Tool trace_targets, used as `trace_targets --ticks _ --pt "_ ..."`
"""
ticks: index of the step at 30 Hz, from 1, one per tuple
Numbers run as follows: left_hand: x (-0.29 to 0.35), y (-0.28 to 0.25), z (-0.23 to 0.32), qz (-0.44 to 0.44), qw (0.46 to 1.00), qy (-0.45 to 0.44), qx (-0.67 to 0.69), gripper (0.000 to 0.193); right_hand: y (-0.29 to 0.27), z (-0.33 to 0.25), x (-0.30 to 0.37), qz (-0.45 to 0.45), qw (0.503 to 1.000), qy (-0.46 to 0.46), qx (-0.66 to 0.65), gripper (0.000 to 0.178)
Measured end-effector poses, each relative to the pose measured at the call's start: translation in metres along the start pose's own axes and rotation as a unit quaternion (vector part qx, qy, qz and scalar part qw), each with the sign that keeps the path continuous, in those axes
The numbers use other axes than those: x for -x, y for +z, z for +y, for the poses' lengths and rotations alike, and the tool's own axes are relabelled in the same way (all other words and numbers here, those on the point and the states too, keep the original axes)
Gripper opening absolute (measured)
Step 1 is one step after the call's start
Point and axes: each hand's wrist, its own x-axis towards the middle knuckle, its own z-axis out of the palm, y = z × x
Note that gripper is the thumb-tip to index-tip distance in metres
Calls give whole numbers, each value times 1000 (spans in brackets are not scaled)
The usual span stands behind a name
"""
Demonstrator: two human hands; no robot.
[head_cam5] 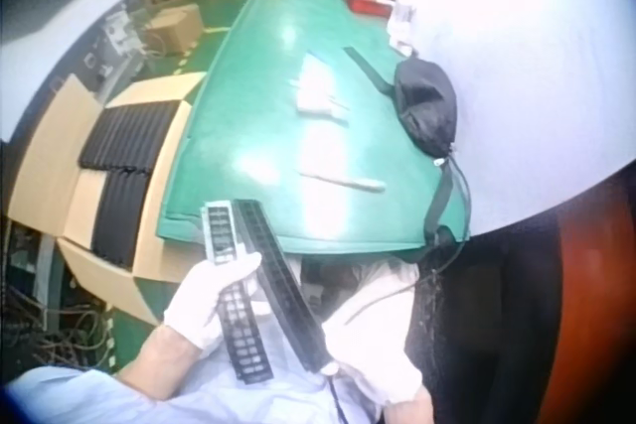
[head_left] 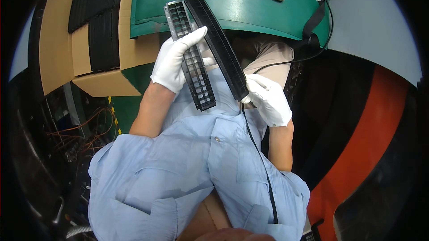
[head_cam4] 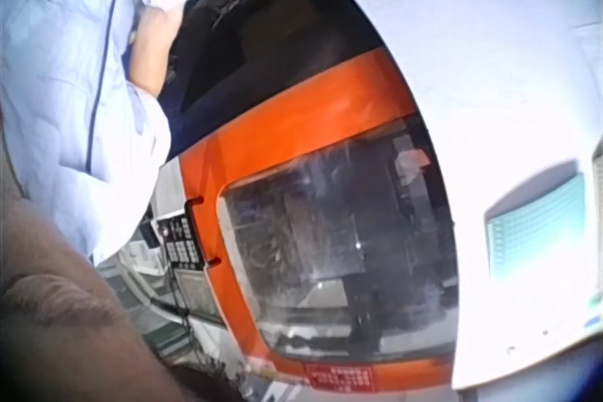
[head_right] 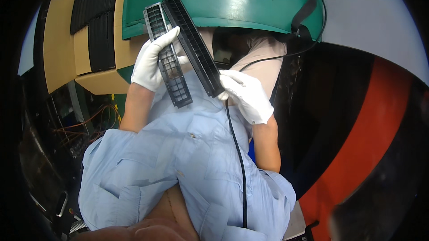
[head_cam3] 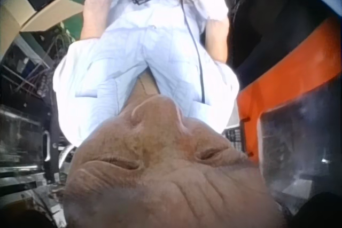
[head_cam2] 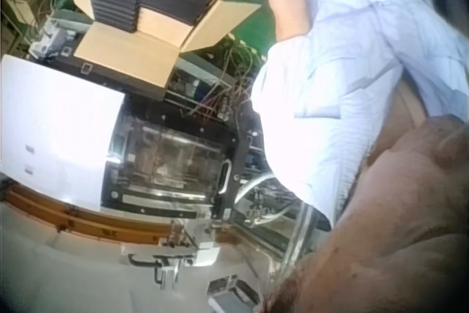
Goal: The person retrieves black plastic components from a machine and a cardboard box. They use a small metal tool to scrape or clean the edges of the components while seated at a green workbench. The person then compares the components and places them into a blue bucket.
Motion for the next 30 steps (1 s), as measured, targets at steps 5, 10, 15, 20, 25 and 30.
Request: trace_targets --ticks 5,10,15,20,25,30 --pt "-1 2 3 -11 1000 -1 -8 23 2 -1 1 4 1000 -1 11 34" --pt "-3 9 -3 -19 999 -7 35 23 -2 -7 -2 -13 999 29 44 35" --pt "-7 5 -7 -39 999 -17 22 22 -6 4 -5 -29 998 25 -55 35" --pt "-6 7 -8 -3 1000 -11 0 22 -8 9 -7 -34 996 26 -83 38" --pt "-8 3 -8 -20 1000 -19 9 22 -9 13 -9 -46 995 32 -82 37" --pt "-5 3 -5 -20 1000 1 -6 23 -2 7 -6 -23 999 32 -28 35"
